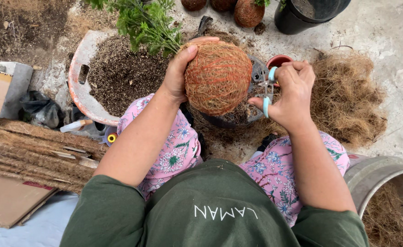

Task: The person sits on the ground holding a plant whose root ball is wrapped in coconut fiber. They use scissors to trim excess fiber and roots from the ball, rotate it to trim other sides, then seat the trimmed root ball into a plastic pot and press it into place.

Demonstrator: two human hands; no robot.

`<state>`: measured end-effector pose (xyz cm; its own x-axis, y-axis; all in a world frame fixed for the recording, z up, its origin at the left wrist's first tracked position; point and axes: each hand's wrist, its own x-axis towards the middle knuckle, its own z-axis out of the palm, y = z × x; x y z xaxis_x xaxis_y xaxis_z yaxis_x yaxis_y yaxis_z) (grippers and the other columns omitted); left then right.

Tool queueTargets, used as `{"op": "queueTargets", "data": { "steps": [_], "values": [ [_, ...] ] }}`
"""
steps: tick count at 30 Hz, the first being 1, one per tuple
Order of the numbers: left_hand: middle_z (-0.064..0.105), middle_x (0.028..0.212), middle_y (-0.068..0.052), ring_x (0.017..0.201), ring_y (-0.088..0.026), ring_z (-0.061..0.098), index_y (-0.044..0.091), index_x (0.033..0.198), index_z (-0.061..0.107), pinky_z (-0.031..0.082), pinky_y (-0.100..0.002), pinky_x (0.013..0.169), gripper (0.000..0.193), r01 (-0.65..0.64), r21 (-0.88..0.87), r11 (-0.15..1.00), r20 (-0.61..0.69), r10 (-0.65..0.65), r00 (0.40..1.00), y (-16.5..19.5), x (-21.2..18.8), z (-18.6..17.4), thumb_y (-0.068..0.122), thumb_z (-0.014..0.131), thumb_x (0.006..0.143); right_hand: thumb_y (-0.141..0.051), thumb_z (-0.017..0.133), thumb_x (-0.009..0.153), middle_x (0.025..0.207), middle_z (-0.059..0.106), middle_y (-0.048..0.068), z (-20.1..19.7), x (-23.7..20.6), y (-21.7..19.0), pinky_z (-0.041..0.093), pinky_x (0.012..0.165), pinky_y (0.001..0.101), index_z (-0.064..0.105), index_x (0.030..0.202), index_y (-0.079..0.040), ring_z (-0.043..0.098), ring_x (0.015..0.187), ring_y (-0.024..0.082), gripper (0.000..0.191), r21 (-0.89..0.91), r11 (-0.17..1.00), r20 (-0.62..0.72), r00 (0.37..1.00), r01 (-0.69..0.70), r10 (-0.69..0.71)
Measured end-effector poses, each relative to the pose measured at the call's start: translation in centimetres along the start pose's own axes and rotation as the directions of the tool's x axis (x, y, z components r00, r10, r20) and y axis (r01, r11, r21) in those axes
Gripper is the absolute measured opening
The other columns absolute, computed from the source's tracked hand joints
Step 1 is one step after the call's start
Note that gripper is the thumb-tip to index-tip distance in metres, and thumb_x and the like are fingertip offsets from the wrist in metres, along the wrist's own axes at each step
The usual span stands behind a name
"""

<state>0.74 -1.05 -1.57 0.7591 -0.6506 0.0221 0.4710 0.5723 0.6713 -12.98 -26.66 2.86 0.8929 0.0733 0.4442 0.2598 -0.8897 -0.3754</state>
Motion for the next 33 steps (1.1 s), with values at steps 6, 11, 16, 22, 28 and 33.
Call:
{"op": "queueTargets", "data": {
  "steps": [6,11,16,22,28,33],
  "values": [
    [0.061,0.144,-0.02,0.134,-0.033,0.06,0.0,0.141,0.056,0.05,-0.051,0.118,0.061,0.047,0.048,0.998,0.048,-0.049,0.998,0.3,-0.1,0.6,0.039,0.065,0.096,-0.065,0.087,0.075,0.101,0.063,0.012,-0.2,0.2,-0.3,0.033,0.116,0.0613,0.062,0.096,-0.004,0.056,0.115,0.037,0.07,-0.131,0.986,0.022,0.995,0.103,-0.102],
    [0.062,0.142,-0.02,0.133,-0.033,0.062,0.001,0.14,0.057,0.051,-0.051,0.117,0.06,0.06,0.087,0.994,0.054,-0.065,0.996,0.4,-0.1,0.8,0.04,0.065,0.095,-0.057,0.094,0.071,0.091,0.062,0.009,0.2,-0.5,0.2,0.041,0.115,0.0593,0.064,0.083,-0.006,0.062,0.108,0.033,0.06,-0.104,0.986,-0.069,0.988,0.129,-0.136],
    [0.061,0.143,-0.019,0.134,-0.032,0.061,0.001,0.14,0.057,0.05,-0.05,0.118,0.059,0.051,0.087,0.995,0.054,-0.056,0.997,0.6,-0.2,0.6,0.039,0.065,0.096,-0.052,0.099,0.071,0.084,0.062,0.007,0.2,-1.0,1.0,0.047,0.1,0.0532,0.064,0.075,-0.007,0.062,0.097,0.03,0.057,-0.05,0.996,-0.107,0.991,0.079,-0.085],
    [0.063,0.141,-0.02,0.132,-0.033,0.062,0.0,0.141,0.057,0.05,-0.05,0.118,0.061,0.04,-0.01,0.999,0.087,-0.039,0.995,0.5,0.0,0.1,0.041,0.065,0.096,-0.06,0.092,0.076,0.091,0.061,0.008,-0.5,-0.6,0.1,0.041,0.112,0.0586,0.061,0.087,-0.006,0.059,0.109,0.033,0.063,-0.101,0.991,-0.061,0.994,0.087,-0.094],
    [0.066,0.135,-0.021,0.124,-0.034,0.066,-0.002,0.14,0.059,0.054,-0.053,0.111,0.066,0.044,-0.163,0.986,0.013,-0.042,0.999,-0.1,0.0,-0.3,0.048,0.061,0.098,-0.07,0.083,0.079,0.113,0.061,0.014,0.6,-0.5,-1.7,0.034,0.116,0.0632,0.059,0.108,-0.004,0.055,0.122,0.037,0.075,-0.117,0.986,-0.058,0.99,0.117,-0.125],
    [0.068,0.127,-0.024,0.116,-0.036,0.069,-0.003,0.134,0.061,0.057,-0.054,0.103,0.069,0.084,-0.244,0.966,-0.117,-0.115,0.986,-0.8,0.1,-0.6,0.054,0.057,0.096,-0.067,0.085,0.08,0.122,0.058,0.016,2.5,-0.7,-1.8,0.033,0.117,0.0624,0.057,0.115,-0.001,0.052,0.125,0.039,0.079,-0.121,0.991,-0.094,0.994,0.048,-0.06]
  ]
}}
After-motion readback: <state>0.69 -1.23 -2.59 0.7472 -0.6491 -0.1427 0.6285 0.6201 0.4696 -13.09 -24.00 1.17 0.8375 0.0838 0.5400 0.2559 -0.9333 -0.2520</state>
